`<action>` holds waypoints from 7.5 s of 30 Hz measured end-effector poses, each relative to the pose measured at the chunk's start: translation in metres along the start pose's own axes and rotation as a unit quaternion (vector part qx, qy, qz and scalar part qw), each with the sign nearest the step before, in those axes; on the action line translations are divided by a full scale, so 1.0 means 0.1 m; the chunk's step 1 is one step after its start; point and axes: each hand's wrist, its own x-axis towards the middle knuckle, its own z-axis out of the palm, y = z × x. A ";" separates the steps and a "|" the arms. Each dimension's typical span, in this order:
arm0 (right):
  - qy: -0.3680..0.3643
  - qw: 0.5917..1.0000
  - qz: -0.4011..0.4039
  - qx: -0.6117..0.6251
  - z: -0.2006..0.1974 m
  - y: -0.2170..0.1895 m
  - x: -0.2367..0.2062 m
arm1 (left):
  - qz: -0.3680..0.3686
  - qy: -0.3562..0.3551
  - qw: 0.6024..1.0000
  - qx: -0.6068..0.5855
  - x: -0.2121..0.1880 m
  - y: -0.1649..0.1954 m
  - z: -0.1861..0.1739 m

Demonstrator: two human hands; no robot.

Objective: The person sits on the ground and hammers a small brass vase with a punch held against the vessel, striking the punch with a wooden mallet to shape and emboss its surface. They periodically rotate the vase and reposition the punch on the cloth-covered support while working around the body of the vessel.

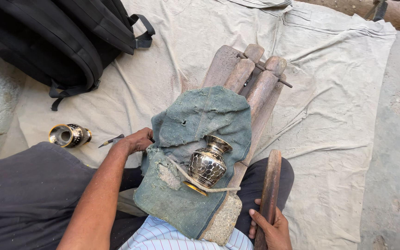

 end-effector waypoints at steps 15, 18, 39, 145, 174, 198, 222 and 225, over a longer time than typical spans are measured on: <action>0.010 1.000 0.011 -0.011 -0.04 0.05 0.06 | -0.023 0.152 0.986 -0.063 0.25 -0.03 -0.15; 0.008 1.000 0.002 -0.011 -0.06 0.08 0.09 | 0.044 0.320 0.937 -0.135 0.06 -0.03 -0.34; 0.064 0.963 -0.226 -0.129 -0.60 0.12 -0.21 | 0.543 0.032 0.837 0.060 -1.40 1.19 0.45; 0.099 0.664 -0.130 -0.730 -1.22 0.38 0.22 | 0.568 -0.104 0.781 0.237 -1.35 1.39 0.40; -0.236 0.923 -0.301 -0.026 0.30 -0.64 -0.63 | 0.461 0.169 0.866 0.092 -1.63 0.85 0.25; -0.068 0.984 -0.105 -0.124 -0.38 -0.60 -0.34 | 0.446 0.069 0.885 -0.110 -1.25 0.85 0.38; 0.096 0.796 -0.373 -0.467 -0.82 -1.75 -0.66 | 0.530 0.112 0.838 0.062 -1.43 1.09 0.55; 0.132 0.762 -0.381 -0.507 -0.63 -1.82 -0.72 | 0.526 0.101 0.840 0.087 -1.43 1.09 0.56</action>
